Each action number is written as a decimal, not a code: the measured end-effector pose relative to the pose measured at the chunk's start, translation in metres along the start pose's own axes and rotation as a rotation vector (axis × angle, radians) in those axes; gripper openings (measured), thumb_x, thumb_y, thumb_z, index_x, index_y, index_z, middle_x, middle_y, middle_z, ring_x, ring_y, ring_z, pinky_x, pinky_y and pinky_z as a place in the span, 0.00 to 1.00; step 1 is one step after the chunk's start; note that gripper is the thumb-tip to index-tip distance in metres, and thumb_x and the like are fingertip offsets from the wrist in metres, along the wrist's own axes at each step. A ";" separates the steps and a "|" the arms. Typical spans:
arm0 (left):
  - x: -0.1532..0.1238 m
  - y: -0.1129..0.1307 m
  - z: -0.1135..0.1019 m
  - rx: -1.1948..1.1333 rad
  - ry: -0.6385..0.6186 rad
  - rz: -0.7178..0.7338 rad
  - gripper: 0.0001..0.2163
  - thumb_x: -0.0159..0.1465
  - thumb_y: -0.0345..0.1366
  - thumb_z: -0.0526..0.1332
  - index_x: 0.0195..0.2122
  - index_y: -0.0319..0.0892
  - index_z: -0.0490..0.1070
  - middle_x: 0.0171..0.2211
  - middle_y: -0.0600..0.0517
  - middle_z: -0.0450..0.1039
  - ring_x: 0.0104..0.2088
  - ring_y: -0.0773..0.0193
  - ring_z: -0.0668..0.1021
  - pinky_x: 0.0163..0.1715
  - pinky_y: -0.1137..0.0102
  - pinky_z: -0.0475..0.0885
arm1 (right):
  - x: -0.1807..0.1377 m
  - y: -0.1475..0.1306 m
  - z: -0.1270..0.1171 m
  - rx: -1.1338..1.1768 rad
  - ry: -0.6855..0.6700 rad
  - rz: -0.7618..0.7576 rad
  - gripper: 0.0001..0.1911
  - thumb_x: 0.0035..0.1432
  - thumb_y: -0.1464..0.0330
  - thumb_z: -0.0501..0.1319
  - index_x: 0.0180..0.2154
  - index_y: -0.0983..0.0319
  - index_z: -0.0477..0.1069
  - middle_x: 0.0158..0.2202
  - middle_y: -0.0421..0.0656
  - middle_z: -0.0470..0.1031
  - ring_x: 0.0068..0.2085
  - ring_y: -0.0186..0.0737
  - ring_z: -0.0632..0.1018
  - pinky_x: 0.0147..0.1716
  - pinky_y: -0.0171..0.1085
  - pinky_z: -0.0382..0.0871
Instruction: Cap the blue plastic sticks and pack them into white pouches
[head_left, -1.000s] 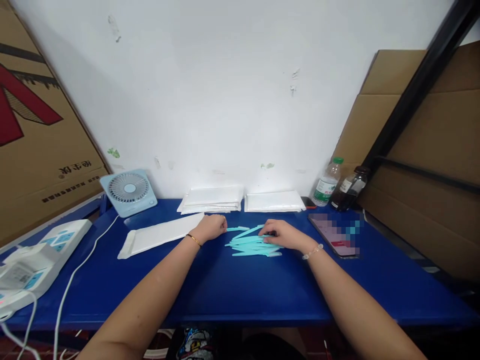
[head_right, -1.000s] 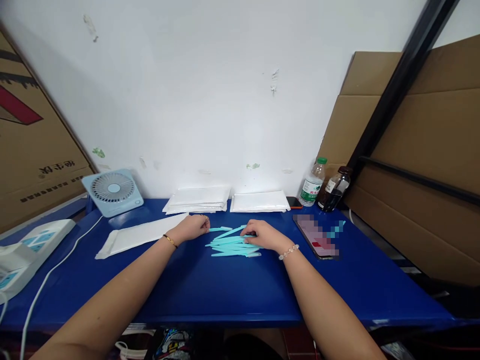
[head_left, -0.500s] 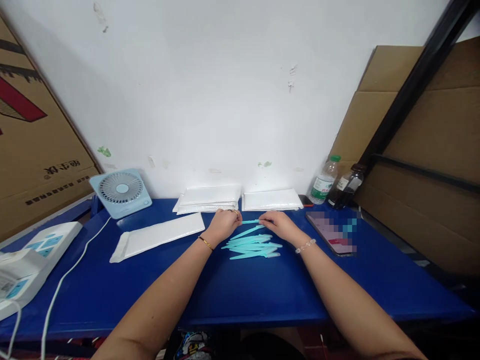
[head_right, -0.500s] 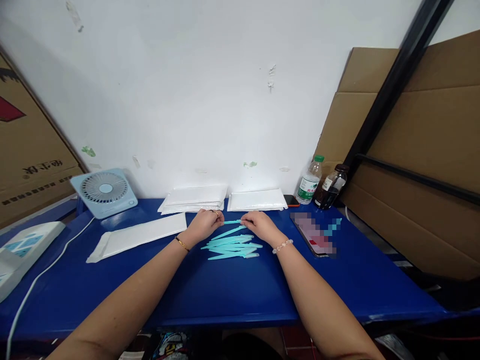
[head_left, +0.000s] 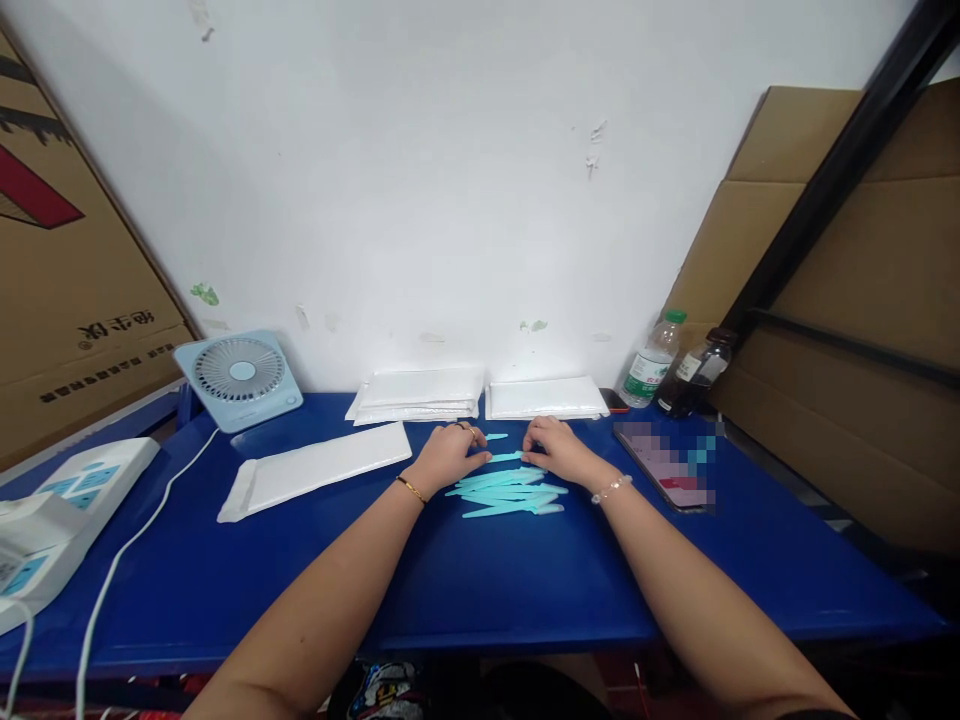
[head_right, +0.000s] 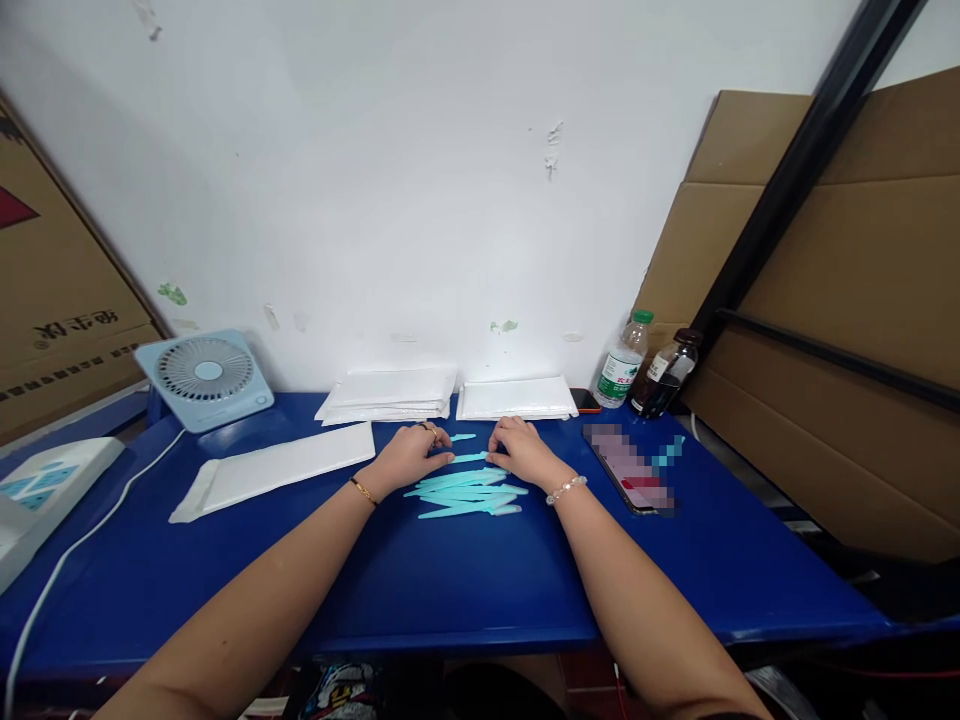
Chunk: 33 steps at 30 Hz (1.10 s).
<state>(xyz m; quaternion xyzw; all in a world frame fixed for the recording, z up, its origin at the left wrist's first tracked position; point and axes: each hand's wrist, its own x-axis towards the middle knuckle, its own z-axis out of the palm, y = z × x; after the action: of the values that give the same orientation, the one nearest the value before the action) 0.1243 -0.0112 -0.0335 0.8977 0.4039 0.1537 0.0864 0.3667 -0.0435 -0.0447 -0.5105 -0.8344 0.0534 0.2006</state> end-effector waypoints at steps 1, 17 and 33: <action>0.000 0.003 0.001 -0.006 -0.025 0.026 0.11 0.61 0.45 0.58 0.39 0.45 0.72 0.38 0.52 0.74 0.39 0.62 0.75 0.38 0.71 0.65 | 0.000 -0.003 0.000 0.018 -0.009 0.000 0.04 0.56 0.66 0.62 0.31 0.60 0.70 0.37 0.43 0.71 0.43 0.43 0.70 0.44 0.41 0.60; -0.001 -0.017 -0.006 0.039 0.015 -0.082 0.07 0.59 0.38 0.58 0.35 0.45 0.74 0.33 0.53 0.75 0.37 0.61 0.75 0.39 0.70 0.64 | -0.016 0.020 -0.025 0.129 -0.024 0.052 0.09 0.57 0.61 0.60 0.35 0.60 0.72 0.36 0.43 0.73 0.41 0.42 0.72 0.41 0.40 0.61; -0.004 0.010 -0.004 -0.054 -0.103 0.050 0.07 0.61 0.36 0.57 0.30 0.43 0.73 0.30 0.54 0.76 0.31 0.65 0.75 0.31 0.73 0.64 | -0.014 -0.008 -0.021 0.062 -0.141 0.010 0.06 0.60 0.67 0.57 0.31 0.61 0.68 0.35 0.43 0.70 0.40 0.40 0.70 0.41 0.40 0.57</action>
<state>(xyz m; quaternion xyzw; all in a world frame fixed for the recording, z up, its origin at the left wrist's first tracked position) 0.1273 -0.0208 -0.0275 0.9115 0.3721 0.1204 0.1274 0.3739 -0.0617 -0.0276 -0.5032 -0.8419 0.1162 0.1568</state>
